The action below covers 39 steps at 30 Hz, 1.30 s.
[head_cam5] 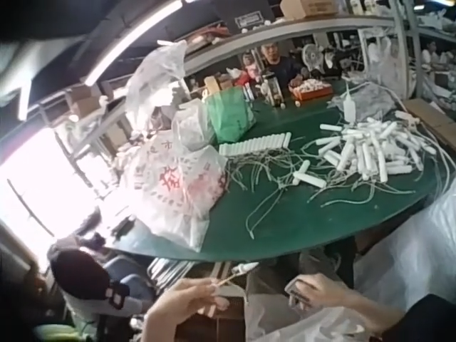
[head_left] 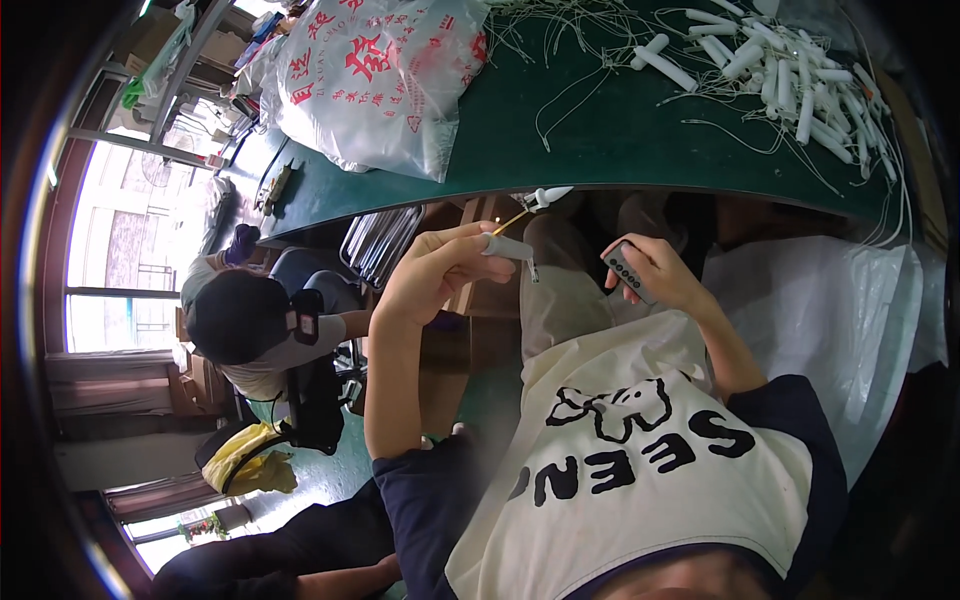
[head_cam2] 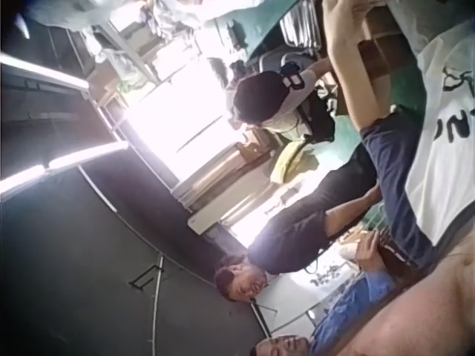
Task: Assembling small electronic components by inserting wires into plastic tubes at a manufacturing workstation.
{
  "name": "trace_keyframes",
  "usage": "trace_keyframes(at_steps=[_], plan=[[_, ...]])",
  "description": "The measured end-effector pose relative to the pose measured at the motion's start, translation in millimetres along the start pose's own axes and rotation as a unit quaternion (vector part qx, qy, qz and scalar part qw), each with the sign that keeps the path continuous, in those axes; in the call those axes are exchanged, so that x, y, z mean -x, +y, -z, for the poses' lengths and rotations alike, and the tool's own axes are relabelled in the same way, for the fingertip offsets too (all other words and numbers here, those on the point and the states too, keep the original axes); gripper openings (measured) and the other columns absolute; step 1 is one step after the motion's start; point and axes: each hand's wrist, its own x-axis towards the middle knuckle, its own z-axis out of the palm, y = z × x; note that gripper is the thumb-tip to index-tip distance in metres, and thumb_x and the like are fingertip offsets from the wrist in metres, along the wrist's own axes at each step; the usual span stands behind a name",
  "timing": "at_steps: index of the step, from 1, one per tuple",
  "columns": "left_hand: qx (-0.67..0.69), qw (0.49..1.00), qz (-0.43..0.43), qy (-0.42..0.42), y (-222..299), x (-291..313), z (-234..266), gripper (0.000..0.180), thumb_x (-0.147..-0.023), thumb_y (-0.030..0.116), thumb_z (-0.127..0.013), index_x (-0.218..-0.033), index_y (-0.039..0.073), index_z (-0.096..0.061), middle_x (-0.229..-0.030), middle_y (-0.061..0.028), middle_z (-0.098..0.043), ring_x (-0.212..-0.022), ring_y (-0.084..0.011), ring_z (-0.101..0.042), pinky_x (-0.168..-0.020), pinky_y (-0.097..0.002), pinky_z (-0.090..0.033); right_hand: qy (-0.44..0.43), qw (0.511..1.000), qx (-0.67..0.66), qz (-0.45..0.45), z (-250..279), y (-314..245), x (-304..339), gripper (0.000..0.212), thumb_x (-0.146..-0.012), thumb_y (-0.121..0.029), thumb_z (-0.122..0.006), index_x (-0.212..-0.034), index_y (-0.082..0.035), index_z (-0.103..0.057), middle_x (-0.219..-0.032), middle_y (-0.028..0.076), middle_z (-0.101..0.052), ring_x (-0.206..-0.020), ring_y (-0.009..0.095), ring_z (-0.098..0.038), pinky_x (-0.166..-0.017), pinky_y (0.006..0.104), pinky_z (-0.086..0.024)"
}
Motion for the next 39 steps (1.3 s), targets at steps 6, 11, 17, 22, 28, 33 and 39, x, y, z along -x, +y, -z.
trace_keyframes(at_steps=[6,11,17,22,28,33,39], plan=[[-0.011,1.0,-0.006,0.006,-4,20,10,0.036,-0.086,0.014,-0.053,-0.113,-0.01,-0.051,-0.082,-0.0188,-0.066,-0.077,-0.0225,-0.066,-0.075,-0.0263,-0.051,-0.053,0.995,0.083,-0.009,-6,9,0,0.028,-0.094,-0.017,-0.033,-0.09,0.001,-0.054,-0.069,0.005,-0.059,-0.05,0.007,-0.05,-0.046,0.0218,-0.043],[0.007,1.0,0.002,0.025,-4,38,9,0.033,-0.086,0.013,-0.053,-0.11,-0.009,-0.053,-0.081,-0.0183,-0.066,-0.074,-0.0222,-0.066,-0.075,-0.0288,-0.051,-0.076,0.99,0.115,-0.003,-9,10,-5,0.028,-0.095,-0.017,-0.033,-0.089,0.0,-0.054,-0.067,0.004,-0.058,-0.049,0.007,-0.05,-0.045,0.0219,-0.043],[0.003,0.999,-0.009,0.045,-1,54,9,0.031,-0.086,0.012,-0.052,-0.11,-0.008,-0.054,-0.081,-0.0174,-0.065,-0.075,-0.0217,-0.065,-0.077,-0.0296,-0.051,-0.087,0.993,0.078,0.031,-25,16,-24,0.027,-0.094,-0.018,-0.035,-0.09,0.0,-0.054,-0.067,0.005,-0.059,-0.048,0.008,-0.051,-0.045,0.0232,-0.042],[-0.001,0.99,-0.005,0.139,-3,89,-4,0.031,-0.086,0.01,-0.049,-0.109,-0.012,-0.052,-0.08,-0.0176,-0.064,-0.073,-0.0232,-0.065,-0.073,-0.0316,-0.051,-0.161,0.976,0.049,0.135,-75,-6,-43,0.02,-0.088,-0.016,-0.051,-0.099,0.0,-0.057,-0.075,0.007,-0.062,-0.06,0.012,-0.056,-0.057,0.0239,-0.047],[0.043,0.987,-0.036,0.151,-49,108,1,0.036,-0.084,0.015,-0.058,-0.11,-0.011,-0.054,-0.088,-0.0191,-0.064,-0.078,-0.0233,-0.065,-0.074,-0.03,-0.053,-0.204,0.928,0.074,0.302,-128,9,-45,0.032,-0.071,-0.01,-0.072,-0.099,0.0,-0.061,-0.089,0.01,-0.063,-0.075,0.015,-0.059,-0.069,0.0269,-0.047],[0.042,0.98,-0.042,0.19,-61,140,-21,0.027,-0.085,0.014,-0.056,-0.104,-0.005,-0.059,-0.088,-0.012,-0.064,-0.077,-0.0161,-0.062,-0.072,-0.0267,-0.051,-0.25,0.944,0.067,0.206,-141,36,-45,0.029,-0.066,0.001,-0.07,-0.093,0.001,-0.061,-0.086,0.011,-0.064,-0.076,0.017,-0.06,-0.068,0.0269,-0.047],[0.073,0.979,-0.075,0.175,-104,145,-19,0.028,-0.087,0.012,-0.055,-0.107,-0.008,-0.056,-0.082,-0.0156,-0.064,-0.075,-0.0201,-0.065,-0.072,-0.0294,-0.054,-0.299,0.939,0.028,0.169,-151,60,-40,0.024,-0.067,0.003,-0.071,-0.089,0.002,-0.062,-0.067,0.003,-0.058,-0.05,0.006,-0.049,-0.045,0.0208,-0.039]])
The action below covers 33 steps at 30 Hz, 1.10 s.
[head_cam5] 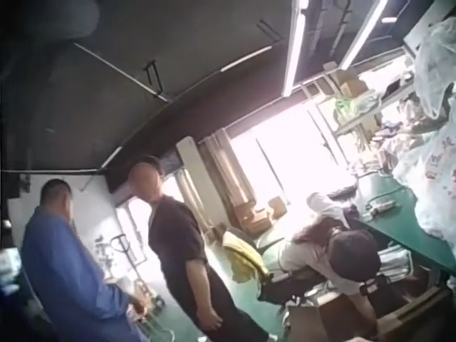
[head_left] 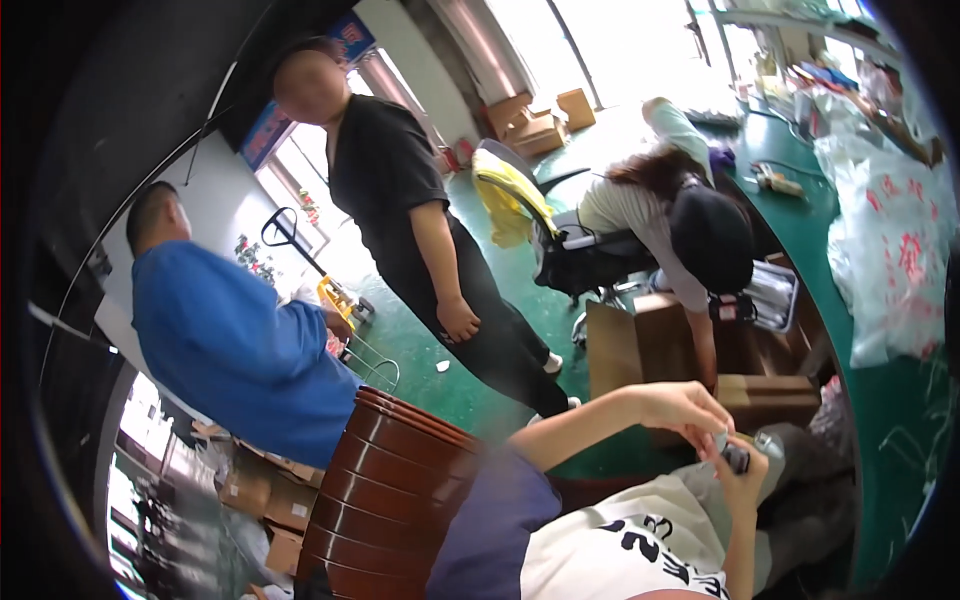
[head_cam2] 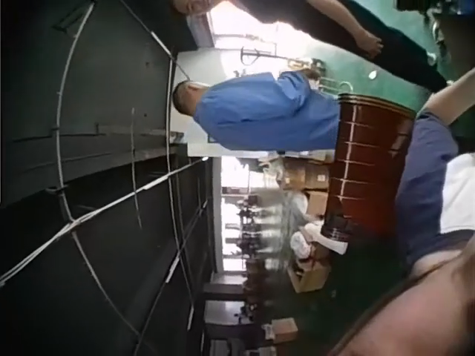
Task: Assembling small electronic components by inserting wires into plastic tubes at a manufacturing workstation.
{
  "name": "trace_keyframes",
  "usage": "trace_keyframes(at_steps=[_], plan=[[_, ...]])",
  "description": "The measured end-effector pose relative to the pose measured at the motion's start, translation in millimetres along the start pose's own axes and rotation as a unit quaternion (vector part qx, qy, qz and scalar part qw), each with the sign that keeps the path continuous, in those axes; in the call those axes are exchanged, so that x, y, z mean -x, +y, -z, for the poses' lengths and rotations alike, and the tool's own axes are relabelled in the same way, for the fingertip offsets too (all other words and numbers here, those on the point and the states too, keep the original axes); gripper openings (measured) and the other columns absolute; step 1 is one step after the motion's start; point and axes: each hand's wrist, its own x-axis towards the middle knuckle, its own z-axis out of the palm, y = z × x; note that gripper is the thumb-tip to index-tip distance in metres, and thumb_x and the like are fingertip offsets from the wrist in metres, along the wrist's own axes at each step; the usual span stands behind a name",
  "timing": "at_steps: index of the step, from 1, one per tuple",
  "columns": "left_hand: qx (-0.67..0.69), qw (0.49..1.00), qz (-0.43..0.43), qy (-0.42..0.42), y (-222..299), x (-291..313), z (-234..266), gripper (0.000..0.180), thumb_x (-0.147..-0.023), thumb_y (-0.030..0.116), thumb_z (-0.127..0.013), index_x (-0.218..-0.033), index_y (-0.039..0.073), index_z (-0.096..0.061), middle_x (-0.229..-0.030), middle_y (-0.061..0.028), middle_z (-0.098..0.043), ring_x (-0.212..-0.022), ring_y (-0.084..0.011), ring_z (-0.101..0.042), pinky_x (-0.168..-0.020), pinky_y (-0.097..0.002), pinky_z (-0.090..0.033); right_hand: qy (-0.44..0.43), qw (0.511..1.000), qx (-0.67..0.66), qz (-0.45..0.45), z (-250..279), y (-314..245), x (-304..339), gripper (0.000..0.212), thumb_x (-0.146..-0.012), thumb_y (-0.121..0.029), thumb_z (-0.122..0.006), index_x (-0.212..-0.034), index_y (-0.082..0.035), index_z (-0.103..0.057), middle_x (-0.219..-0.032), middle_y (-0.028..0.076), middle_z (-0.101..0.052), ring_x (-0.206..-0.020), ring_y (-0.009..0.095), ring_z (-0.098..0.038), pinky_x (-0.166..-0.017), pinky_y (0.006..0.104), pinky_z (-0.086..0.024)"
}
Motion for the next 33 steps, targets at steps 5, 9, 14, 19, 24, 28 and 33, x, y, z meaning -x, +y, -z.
trace_keyframes(at_steps=[5,9,14,19,24,28,33], plan=[[-0.016,0.995,-0.08,0.057,-13,13,3,0.032,-0.089,0.011,-0.05,-0.114,-0.009,-0.053,-0.089,-0.0169,-0.063,-0.075,-0.0199,-0.063,-0.075,-0.029,-0.053,-0.006,0.999,-0.004,-0.047,-11,0,-4,0.024,-0.069,0.003,-0.069,-0.092,0.003,-0.063,-0.063,0.001,-0.055,-0.051,0.005,-0.048,-0.045,0.0193,-0.039],[-0.012,0.989,-0.113,0.092,0,42,-1,0.034,-0.089,0.013,-0.05,-0.117,-0.007,-0.052,-0.088,-0.0153,-0.064,-0.073,-0.0185,-0.063,-0.072,-0.0285,-0.052,0.003,0.998,0.007,-0.057,-10,-3,-5,0.022,-0.07,0.004,-0.068,-0.091,0.003,-0.064,-0.06,0.0,-0.053,-0.05,0.004,-0.047,-0.044,0.0186,-0.038],[-0.064,0.943,-0.213,0.247,24,84,10,0.019,-0.089,0.015,-0.052,-0.095,-0.002,-0.059,-0.082,-0.0082,-0.064,-0.071,-0.0131,-0.061,-0.064,-0.0243,-0.049,0.043,0.997,0.025,-0.064,3,2,-5,0.022,-0.069,0.006,-0.068,-0.091,0.004,-0.063,-0.058,-0.001,-0.052,-0.049,0.004,-0.046,-0.044,0.0186,-0.037],[0.029,0.808,-0.555,0.195,28,124,27,0.024,-0.09,0.018,-0.049,-0.066,0.016,-0.051,-0.07,0.0046,-0.063,-0.053,-0.0124,-0.055,-0.06,-0.0328,-0.045,0.061,0.996,0.019,-0.063,8,-2,2,0.022,-0.07,0.005,-0.068,-0.091,0.005,-0.063,-0.059,-0.001,-0.051,-0.049,0.003,-0.045,-0.044,0.0188,-0.037],[-0.06,0.681,-0.723,-0.101,110,164,-27,0.024,-0.092,0.028,-0.044,-0.082,0.015,-0.062,-0.077,0.004,-0.068,-0.063,-0.0097,-0.064,-0.074,-0.0302,-0.05,0.065,0.995,0.067,-0.043,10,8,0,0.022,-0.07,0.006,-0.067,-0.092,0.004,-0.063,-0.059,-0.001,-0.05,-0.051,0.004,-0.045,-0.045,0.0197,-0.036],[-0.178,0.59,-0.755,-0.227,148,162,-85,0.017,-0.085,0.006,-0.046,-0.079,0.008,-0.062,-0.079,0.0006,-0.062,-0.075,-0.014,-0.06,-0.073,-0.031,-0.051,0.077,0.992,0.077,-0.068,22,7,4,0.024,-0.071,0.006,-0.066,-0.095,0.004,-0.063,-0.062,-0.001,-0.053,-0.054,0.004,-0.047,-0.049,0.0197,-0.038],[-0.169,0.579,-0.774,-0.193,132,176,-100,0.019,-0.081,-0.006,-0.048,-0.077,0.004,-0.064,-0.076,-0.0024,-0.062,-0.074,-0.0152,-0.06,-0.079,-0.0317,-0.049,0.075,0.991,0.081,-0.076,22,8,4,0.025,-0.073,0.002,-0.066,-0.097,0.002,-0.063,-0.064,-0.002,-0.053,-0.049,0.003,-0.045,-0.042,0.0184,-0.036]])
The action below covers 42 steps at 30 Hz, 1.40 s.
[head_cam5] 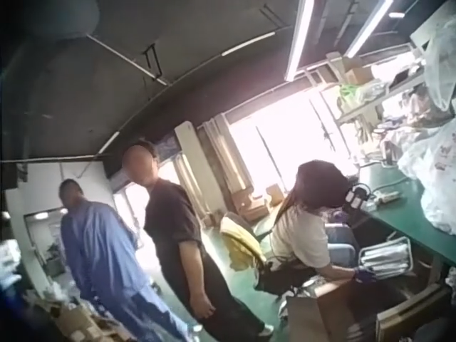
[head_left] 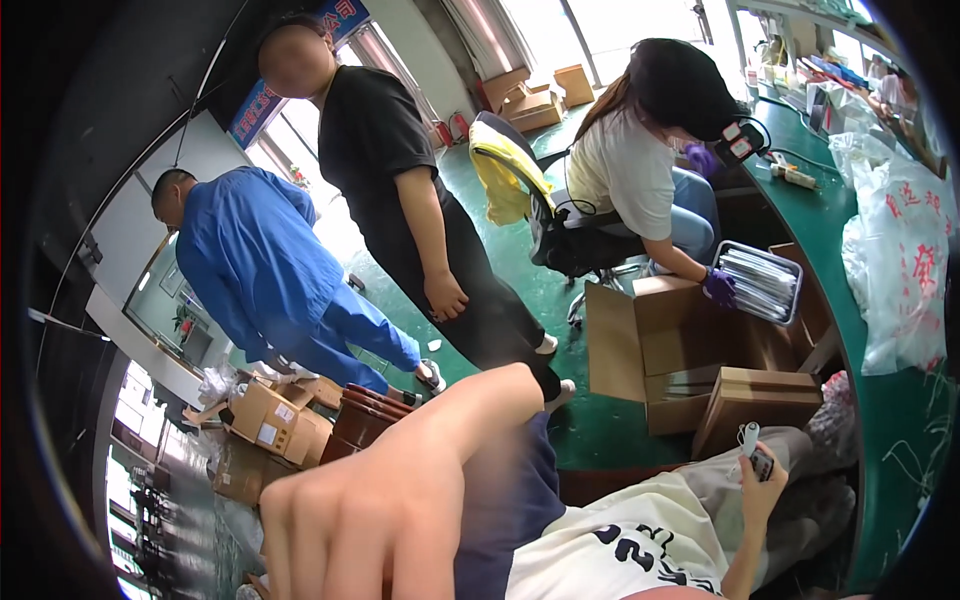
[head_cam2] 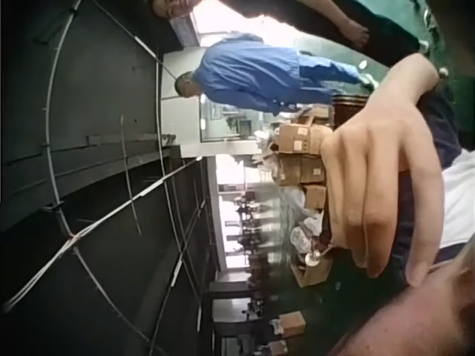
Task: Assembling small electronic components by inserting wires into plastic tubes at a manufacturing workstation.
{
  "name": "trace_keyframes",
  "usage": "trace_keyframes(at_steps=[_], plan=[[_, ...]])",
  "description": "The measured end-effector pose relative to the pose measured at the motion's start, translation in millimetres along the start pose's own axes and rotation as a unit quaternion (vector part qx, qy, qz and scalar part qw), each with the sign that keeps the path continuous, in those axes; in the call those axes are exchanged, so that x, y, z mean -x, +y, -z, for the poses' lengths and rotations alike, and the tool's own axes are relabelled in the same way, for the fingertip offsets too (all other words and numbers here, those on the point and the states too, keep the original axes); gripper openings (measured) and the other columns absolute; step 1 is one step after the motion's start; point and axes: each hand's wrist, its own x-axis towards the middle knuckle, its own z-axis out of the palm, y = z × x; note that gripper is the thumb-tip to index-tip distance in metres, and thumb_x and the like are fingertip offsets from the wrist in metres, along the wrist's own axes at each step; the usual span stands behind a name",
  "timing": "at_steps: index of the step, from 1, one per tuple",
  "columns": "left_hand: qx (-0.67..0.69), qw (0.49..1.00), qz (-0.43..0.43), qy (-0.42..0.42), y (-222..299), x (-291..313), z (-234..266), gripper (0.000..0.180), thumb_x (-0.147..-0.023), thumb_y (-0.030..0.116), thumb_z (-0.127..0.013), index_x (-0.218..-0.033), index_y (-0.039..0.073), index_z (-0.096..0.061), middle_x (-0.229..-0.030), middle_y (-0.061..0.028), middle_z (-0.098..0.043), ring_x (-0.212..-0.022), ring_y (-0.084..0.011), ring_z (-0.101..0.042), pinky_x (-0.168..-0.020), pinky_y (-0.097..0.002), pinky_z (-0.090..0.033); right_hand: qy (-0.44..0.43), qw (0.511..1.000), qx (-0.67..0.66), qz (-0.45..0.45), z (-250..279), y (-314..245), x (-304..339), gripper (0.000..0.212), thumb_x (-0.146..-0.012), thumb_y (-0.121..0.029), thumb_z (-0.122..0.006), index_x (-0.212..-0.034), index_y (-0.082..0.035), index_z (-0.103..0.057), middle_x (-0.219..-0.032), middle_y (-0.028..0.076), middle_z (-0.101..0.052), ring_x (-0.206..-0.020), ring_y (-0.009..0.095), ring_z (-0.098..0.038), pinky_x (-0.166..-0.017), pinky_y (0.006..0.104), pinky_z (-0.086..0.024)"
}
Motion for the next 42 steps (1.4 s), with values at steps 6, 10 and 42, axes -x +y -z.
trace_keyframes(at_steps=[6,10,42], plan=[[-0.162,0.955,0.096,0.23,-23,70,21,0.016,-0.085,0.009,-0.049,-0.074,0.013,-0.06,-0.071,-0.0015,-0.059,-0.063,-0.0146,-0.048,-0.067,-0.0345,-0.038,-0.074,0.995,-0.064,-0.015,14,-41,-8,0.022,-0.064,0.003,-0.067,-0.087,0.002,-0.065,-0.079,0.007,-0.063,-0.059,0.007,-0.052,-0.051,0.0205,-0.04],[-0.337,0.792,0.369,0.351,-59,186,26,0.019,-0.083,0.018,-0.061,-0.076,0.0,-0.066,-0.079,-0.0069,-0.064,-0.077,-0.0211,-0.056,-0.075,-0.0326,-0.044,-0.18,0.95,-0.097,0.235,-14,-115,-24,0.025,-0.048,-0.006,-0.07,-0.072,-0.002,-0.07,-0.12,0.027,-0.051,-0.06,0.008,-0.05,-0.06,0.0202,-0.041],[-0.987,-0.114,0.114,0.022,99,60,199,0.083,-0.074,0.042,-0.051,-0.141,0.007,-0.018,-0.142,-0.0281,-0.014,-0.132,-0.0457,-0.01,-0.097,-0.0685,-0.008,-0.026,0.976,-0.112,0.184,12,-78,-23,0.016,-0.067,0.002,-0.065,-0.082,0.003,-0.06,-0.092,0.013,-0.058,-0.056,0.009,-0.054,-0.048,0.0198,-0.045]])
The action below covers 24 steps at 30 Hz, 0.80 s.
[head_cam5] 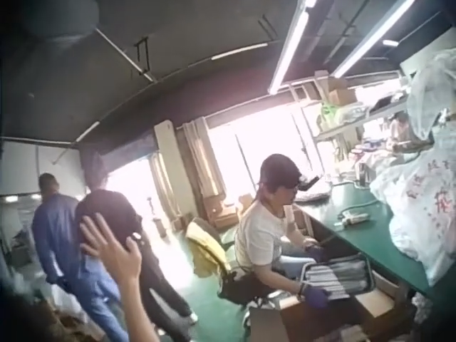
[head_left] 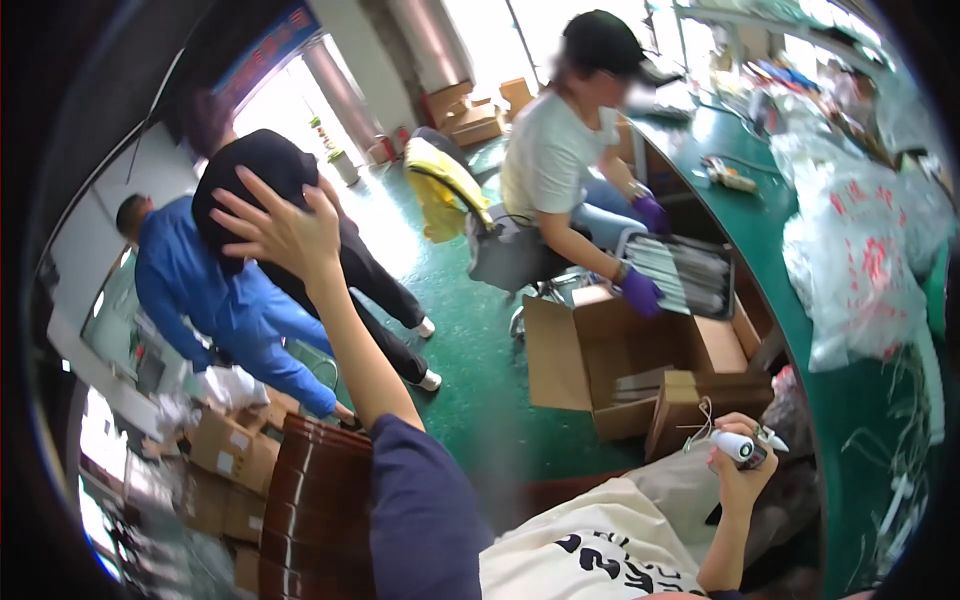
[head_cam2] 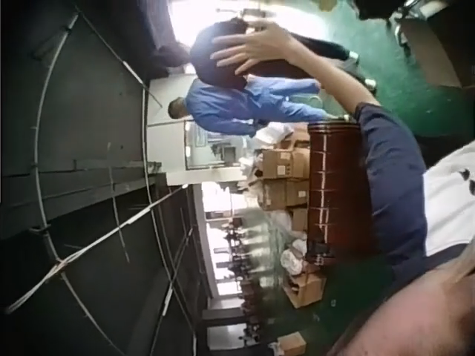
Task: Assembling small electronic components by inserting wires into plastic tubes at a manufacturing workstation.
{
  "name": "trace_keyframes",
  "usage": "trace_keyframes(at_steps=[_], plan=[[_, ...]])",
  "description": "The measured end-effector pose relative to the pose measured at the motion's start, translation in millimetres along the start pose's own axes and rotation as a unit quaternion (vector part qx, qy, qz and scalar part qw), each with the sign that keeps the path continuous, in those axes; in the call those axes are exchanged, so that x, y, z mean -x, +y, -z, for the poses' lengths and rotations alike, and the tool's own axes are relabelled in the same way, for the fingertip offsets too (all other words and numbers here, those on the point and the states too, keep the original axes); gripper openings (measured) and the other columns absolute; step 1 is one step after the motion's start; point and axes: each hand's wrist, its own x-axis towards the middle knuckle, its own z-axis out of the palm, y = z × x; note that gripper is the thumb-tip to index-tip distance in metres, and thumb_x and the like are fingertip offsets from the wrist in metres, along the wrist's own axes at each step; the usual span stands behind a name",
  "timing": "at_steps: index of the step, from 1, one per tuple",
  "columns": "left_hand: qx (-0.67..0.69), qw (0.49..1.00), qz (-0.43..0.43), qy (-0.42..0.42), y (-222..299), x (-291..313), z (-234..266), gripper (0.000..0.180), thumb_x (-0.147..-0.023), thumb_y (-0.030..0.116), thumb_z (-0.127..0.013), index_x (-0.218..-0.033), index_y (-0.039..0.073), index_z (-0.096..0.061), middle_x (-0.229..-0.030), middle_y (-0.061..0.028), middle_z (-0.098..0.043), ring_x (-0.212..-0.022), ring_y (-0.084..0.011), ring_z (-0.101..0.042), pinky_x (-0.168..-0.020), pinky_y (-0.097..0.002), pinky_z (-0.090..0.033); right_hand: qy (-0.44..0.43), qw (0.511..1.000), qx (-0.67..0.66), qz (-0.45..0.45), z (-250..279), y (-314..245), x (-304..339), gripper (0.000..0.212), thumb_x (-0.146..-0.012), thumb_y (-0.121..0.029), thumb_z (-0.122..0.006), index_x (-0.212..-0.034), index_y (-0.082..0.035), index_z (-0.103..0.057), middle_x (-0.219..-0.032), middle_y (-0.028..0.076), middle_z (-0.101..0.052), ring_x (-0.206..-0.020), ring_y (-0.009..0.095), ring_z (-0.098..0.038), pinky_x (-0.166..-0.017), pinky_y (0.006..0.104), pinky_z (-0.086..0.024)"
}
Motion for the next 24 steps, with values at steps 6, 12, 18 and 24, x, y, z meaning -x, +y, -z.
trace_keyframes(at_steps=[6,12,18,24], plan=[[0.215,0.854,0.072,-0.468,54,281,-8,0.081,-0.082,0.043,-0.05,-0.143,0.01,-0.008,-0.146,-0.0213,-0.011,-0.136,-0.0375,-0.005,-0.1,-0.0659,-0.004,0.05,0.992,0.09,-0.07,-5,-17,20,0.018,-0.064,0.003,-0.069,-0.081,0.001,-0.062,-0.091,0.009,-0.061,-0.075,0.012,-0.057,-0.058,0.0208,-0.047],[0.385,0.513,0.025,-0.767,146,489,211,0.073,-0.088,0.046,-0.043,-0.143,0.009,-0.011,-0.148,-0.0178,-0.007,-0.136,-0.036,-0.001,-0.104,-0.0579,0.001,0.075,0.989,0.082,-0.096,4,-20,32,0.018,-0.065,-0.001,-0.07,-0.081,0.001,-0.063,-0.089,0.012,-0.063,-0.08,0.015,-0.06,-0.069,0.025,-0.046],[0.514,0.128,-0.05,-0.847,164,493,257,0.059,-0.089,0.039,-0.045,-0.132,0.0,-0.036,-0.128,-0.0231,-0.044,-0.12,-0.0343,-0.042,-0.1,-0.035,-0.034,0.104,0.985,0.124,-0.06,15,-23,36,0.017,-0.064,-0.001,-0.069,-0.08,0.0,-0.063,-0.087,0.012,-0.064,-0.077,0.016,-0.062,-0.069,0.0247,-0.048],[0.672,0.123,0.017,-0.73,238,303,254,0.034,-0.092,0.015,-0.045,-0.122,-0.002,-0.046,-0.119,-0.0126,-0.053,-0.108,-0.0179,-0.051,-0.092,-0.0298,-0.04,0.162,0.974,0.133,-0.088,38,-50,33,0.017,-0.064,0.0,-0.068,-0.081,0.0,-0.064,-0.085,0.011,-0.065,-0.076,0.015,-0.062,-0.069,0.0253,-0.048]])
